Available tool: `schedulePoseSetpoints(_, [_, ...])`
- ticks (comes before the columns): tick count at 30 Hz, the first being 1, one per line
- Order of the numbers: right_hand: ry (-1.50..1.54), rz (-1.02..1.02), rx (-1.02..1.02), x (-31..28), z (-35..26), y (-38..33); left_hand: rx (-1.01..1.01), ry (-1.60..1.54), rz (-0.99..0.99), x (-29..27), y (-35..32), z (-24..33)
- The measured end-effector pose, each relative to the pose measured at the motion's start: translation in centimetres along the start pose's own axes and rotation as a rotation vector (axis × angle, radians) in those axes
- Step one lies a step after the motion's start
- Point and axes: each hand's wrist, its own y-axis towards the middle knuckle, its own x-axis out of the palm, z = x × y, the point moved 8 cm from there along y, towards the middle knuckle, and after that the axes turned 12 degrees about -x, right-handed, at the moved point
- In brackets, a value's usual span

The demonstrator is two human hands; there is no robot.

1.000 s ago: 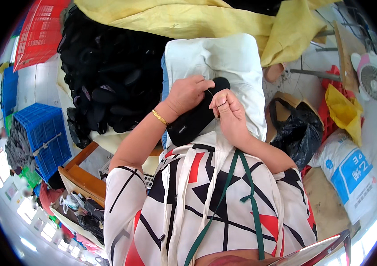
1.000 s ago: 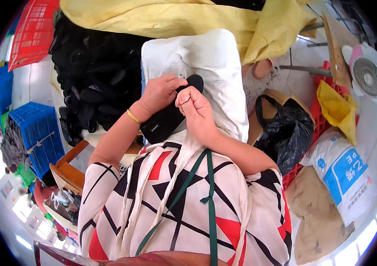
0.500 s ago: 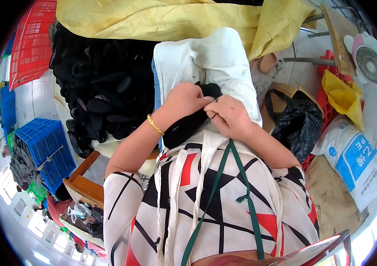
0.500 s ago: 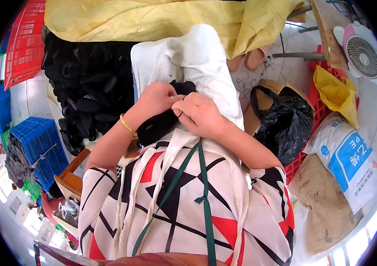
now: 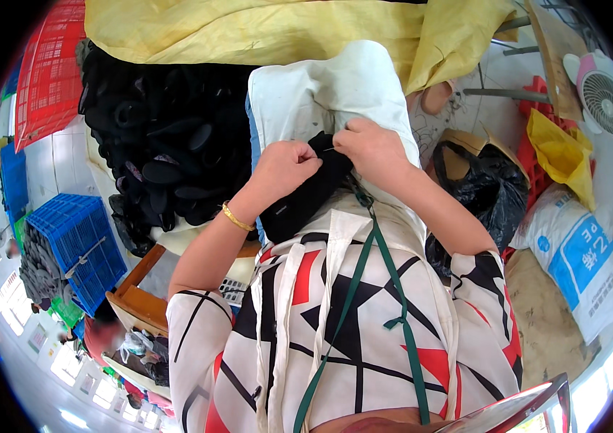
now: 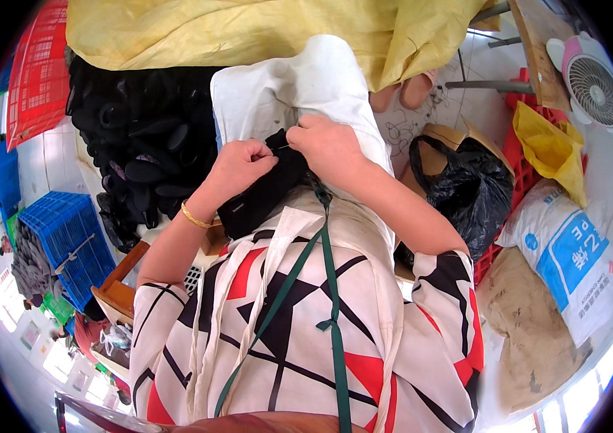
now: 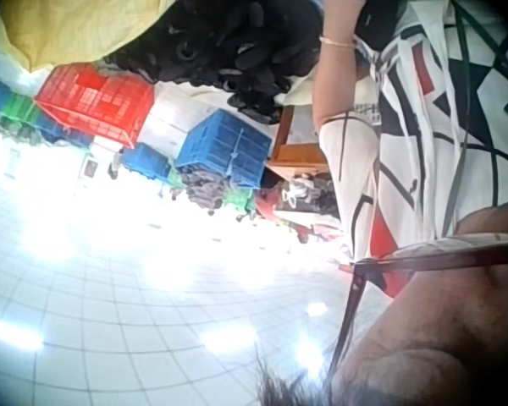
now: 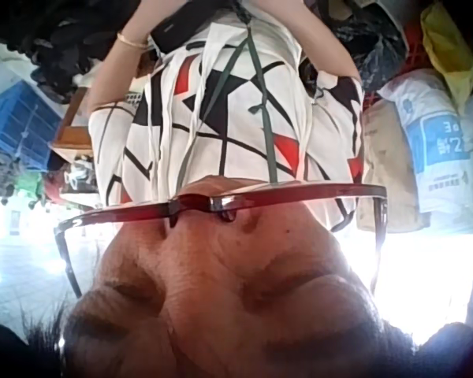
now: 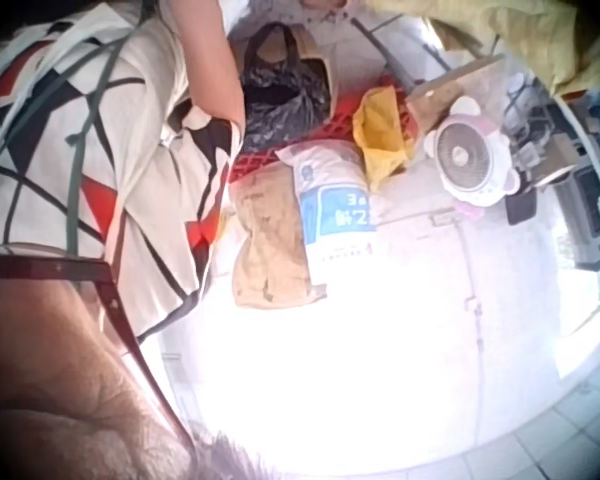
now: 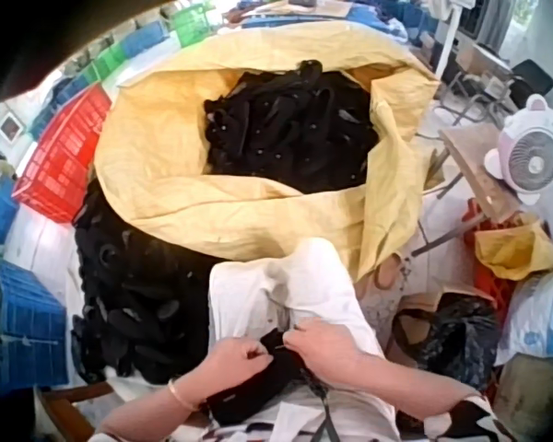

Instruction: The person hand-sews a black slip-on shoe using a needle and thread. They repeatedly insert the needle through the shoe's upper, pull the thread, and adjust the shoe's position on a white cushion. The person works on multiple shoes from a nearby pile.

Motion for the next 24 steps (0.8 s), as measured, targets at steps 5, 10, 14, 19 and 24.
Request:
schedulePoseSetpoints(5, [-0.045, -0.122, -0.106, 1.5, -0.1, 1.8, 0.048, -0.097, -0.039, -0.1, 0.7, -0.5])
schedulePoseSetpoints(10, [0.181, -0.060, -0.088, 2.6, 1.1, 1.5, 0.105, -0.240, -0.053, 0.2, 2.1, -2.7])
schedulePoseSetpoints(14, [0.303, 0.043, -0.069, 3.0, 0.6, 1.5, -0.157, -0.410, -0.162, 0.9, 1.8, -3.0])
schedulePoseSetpoints(19, [0.387, -0.026, -0.094, 3.8, 0.3, 2.2, -0.238, -0.459, -0.204, 1.6, 2.0, -4.2])
schedulePoseSetpoints(24, [0.517, -0.119, 0.009, 3.1, 2.3, 2.9, -0.129, -0.566, -0.248, 1.7, 1.8, -3.8])
